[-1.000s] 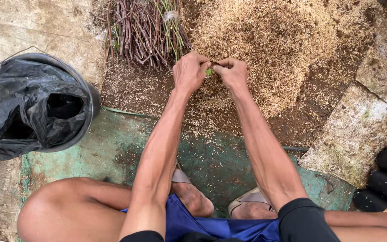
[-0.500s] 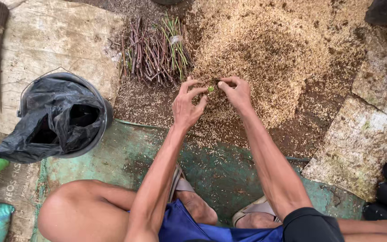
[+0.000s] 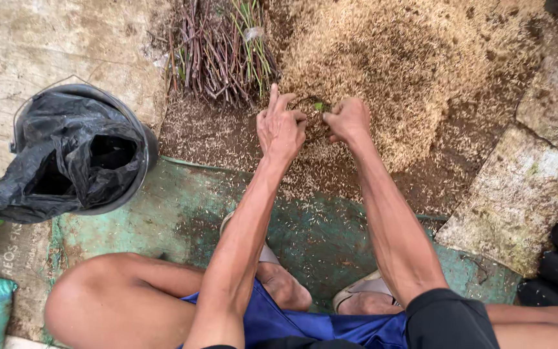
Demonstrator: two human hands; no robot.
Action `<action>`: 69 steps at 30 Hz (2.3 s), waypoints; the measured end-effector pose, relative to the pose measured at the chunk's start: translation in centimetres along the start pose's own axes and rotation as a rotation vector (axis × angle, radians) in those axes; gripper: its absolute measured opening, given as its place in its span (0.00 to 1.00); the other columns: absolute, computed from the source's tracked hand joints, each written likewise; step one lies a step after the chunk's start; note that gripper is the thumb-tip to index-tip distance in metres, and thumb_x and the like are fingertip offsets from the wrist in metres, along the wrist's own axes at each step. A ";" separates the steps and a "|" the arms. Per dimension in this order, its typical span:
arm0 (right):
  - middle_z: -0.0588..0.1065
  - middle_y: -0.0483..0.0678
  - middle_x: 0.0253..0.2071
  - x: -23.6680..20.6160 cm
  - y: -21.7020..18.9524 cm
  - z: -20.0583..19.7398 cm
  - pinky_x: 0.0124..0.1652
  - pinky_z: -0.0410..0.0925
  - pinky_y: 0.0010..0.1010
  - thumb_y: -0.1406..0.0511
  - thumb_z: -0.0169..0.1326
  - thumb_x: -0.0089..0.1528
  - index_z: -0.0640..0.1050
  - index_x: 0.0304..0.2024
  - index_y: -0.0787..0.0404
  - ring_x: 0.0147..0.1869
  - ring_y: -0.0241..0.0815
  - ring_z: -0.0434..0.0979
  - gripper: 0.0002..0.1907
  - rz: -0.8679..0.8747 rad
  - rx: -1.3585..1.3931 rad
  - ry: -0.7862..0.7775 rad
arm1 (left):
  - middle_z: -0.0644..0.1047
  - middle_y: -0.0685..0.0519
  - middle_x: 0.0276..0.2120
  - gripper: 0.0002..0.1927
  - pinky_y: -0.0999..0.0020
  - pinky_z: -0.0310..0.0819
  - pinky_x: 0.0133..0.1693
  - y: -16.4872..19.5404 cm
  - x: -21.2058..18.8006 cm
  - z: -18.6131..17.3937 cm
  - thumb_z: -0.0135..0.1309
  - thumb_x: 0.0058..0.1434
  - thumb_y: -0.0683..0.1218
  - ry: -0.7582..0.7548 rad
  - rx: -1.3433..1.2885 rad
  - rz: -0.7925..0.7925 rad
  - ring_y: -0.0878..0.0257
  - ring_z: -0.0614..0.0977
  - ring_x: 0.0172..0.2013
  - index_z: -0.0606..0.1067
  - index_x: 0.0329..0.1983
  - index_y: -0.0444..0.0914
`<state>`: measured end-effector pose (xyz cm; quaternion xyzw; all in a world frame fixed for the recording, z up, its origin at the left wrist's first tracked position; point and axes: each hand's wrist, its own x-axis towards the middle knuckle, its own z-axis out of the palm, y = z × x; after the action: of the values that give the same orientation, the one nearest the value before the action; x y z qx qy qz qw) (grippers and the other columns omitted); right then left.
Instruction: The person sits on the ground and fills black plastic nursery bags with a sawdust and soil mix, scooping handfuls from a pile and pressing the mix into the bag. They insert a plant cutting into the filled bag, firm the mix around it, and place the finished bag with a group of completed potted cuttings.
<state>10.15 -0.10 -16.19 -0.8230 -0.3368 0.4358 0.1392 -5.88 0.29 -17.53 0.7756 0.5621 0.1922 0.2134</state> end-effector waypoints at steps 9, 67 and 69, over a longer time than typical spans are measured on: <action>0.75 0.47 0.20 -0.5 1.0 -0.2 0.15 0.63 0.24 0.70 0.51 0.62 0.79 0.31 0.61 0.15 0.31 0.67 0.07 -0.203 0.057 0.054 | 0.73 0.43 0.62 0.12 0.60 0.72 0.42 0.9 -2.1 -0.4 0.63 0.56 0.47 0.183 -0.214 -0.200 0.58 0.82 0.42 0.82 0.44 0.45; 0.80 0.47 0.36 2.7 -0.5 -1.1 0.35 0.66 0.32 0.66 0.64 0.57 0.84 0.42 0.57 0.35 0.36 0.72 0.10 -0.293 0.245 -0.186 | 0.80 0.56 0.31 0.09 0.67 0.64 0.24 -0.4 4.4 0.4 0.63 0.54 0.45 -0.064 -0.174 -0.397 0.66 0.74 0.24 0.80 0.39 0.43; 0.79 0.49 0.45 3.6 -0.7 -2.7 0.45 0.64 0.41 0.67 0.64 0.60 0.84 0.47 0.56 0.47 0.41 0.71 0.12 -0.515 0.076 -0.066 | 0.79 0.56 0.29 0.07 0.66 0.65 0.24 -0.6 4.2 0.7 0.62 0.54 0.42 0.007 -0.130 -0.319 0.68 0.75 0.23 0.80 0.36 0.42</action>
<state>13.41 3.00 -16.47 -0.6896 -0.5230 0.4249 0.2653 -4.71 4.37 -18.21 0.6607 0.6651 0.1944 0.2888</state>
